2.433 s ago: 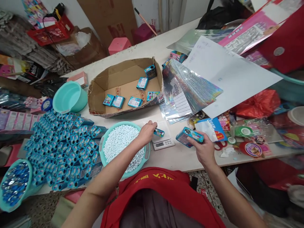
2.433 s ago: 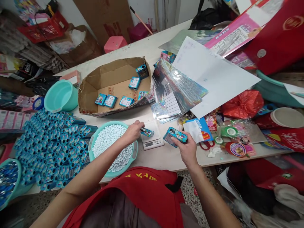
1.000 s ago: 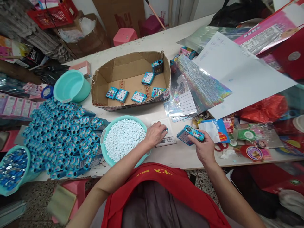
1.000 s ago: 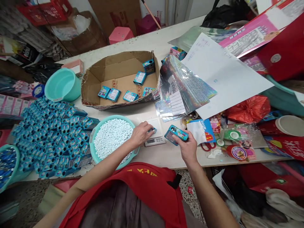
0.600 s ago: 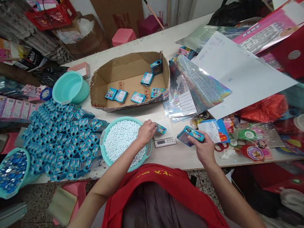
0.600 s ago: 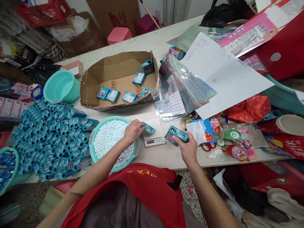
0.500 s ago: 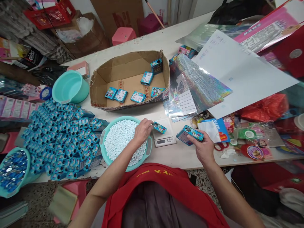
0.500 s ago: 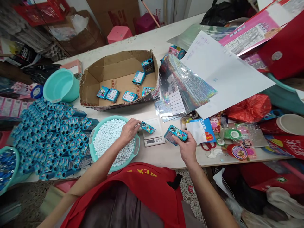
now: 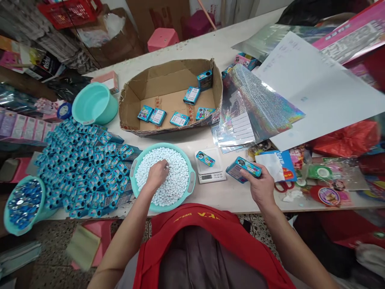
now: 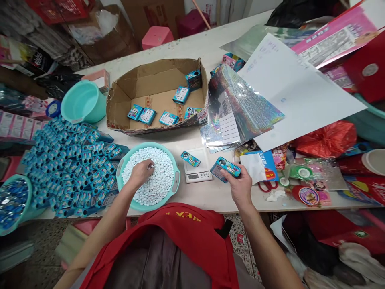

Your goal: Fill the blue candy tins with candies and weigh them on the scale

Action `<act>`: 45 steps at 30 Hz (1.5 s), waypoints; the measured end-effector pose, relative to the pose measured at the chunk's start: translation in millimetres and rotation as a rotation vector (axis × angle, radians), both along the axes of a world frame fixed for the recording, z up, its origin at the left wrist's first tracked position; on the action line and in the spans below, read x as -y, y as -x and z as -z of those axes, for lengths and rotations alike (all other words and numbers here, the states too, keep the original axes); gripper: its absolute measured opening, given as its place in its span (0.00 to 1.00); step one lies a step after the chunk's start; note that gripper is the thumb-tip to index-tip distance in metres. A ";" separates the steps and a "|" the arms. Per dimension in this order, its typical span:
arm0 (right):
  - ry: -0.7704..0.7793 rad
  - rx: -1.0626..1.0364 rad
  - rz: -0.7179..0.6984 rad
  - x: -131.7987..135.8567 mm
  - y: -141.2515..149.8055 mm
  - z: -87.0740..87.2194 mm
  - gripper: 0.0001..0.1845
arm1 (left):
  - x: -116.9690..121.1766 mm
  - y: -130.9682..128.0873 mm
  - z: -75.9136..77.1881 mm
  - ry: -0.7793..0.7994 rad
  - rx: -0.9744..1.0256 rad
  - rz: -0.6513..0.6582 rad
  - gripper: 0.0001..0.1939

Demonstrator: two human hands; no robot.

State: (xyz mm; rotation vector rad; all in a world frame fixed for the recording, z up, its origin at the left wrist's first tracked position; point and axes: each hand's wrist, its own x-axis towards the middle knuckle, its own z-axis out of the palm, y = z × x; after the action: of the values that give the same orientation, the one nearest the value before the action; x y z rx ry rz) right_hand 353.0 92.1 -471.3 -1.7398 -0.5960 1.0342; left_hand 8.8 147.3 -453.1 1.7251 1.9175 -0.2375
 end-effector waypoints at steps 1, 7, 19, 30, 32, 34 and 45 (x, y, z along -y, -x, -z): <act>0.000 0.005 -0.003 0.0 0.3 0.0 0.27 | 1.3 3.2 0.8 -0.034 0.074 -0.071 0.08; -0.014 0.021 0.000 -0.4 0.4 0.1 0.27 | 9.9 26.3 5.1 -0.022 0.864 -0.823 0.14; 0.002 0.026 -0.010 -3.3 6.9 -3.9 0.26 | -35.1 -70.7 1.8 0.041 1.031 -0.555 0.09; 0.020 0.026 0.020 -1.2 0.1 -3.3 0.27 | -48.5 -113.5 10.1 -0.133 0.536 0.033 0.08; 0.017 0.030 0.002 -2.8 1.5 -2.4 0.26 | -48.8 -110.4 9.0 -0.134 0.546 0.096 0.10; 0.012 0.040 -0.014 -4.2 2.9 -1.8 0.26 | -47.6 -101.0 6.6 -0.161 0.570 0.125 0.12; 0.015 0.046 -0.015 -5.7 4.2 2.5 0.27 | -7.6 10.2 5.6 0.022 -0.087 0.025 0.11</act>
State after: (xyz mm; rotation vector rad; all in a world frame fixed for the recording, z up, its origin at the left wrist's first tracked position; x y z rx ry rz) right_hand 348.8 97.8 -473.8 -1.7791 -0.6331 1.0135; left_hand -1.4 154.8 -458.7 1.7517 1.9483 -0.3477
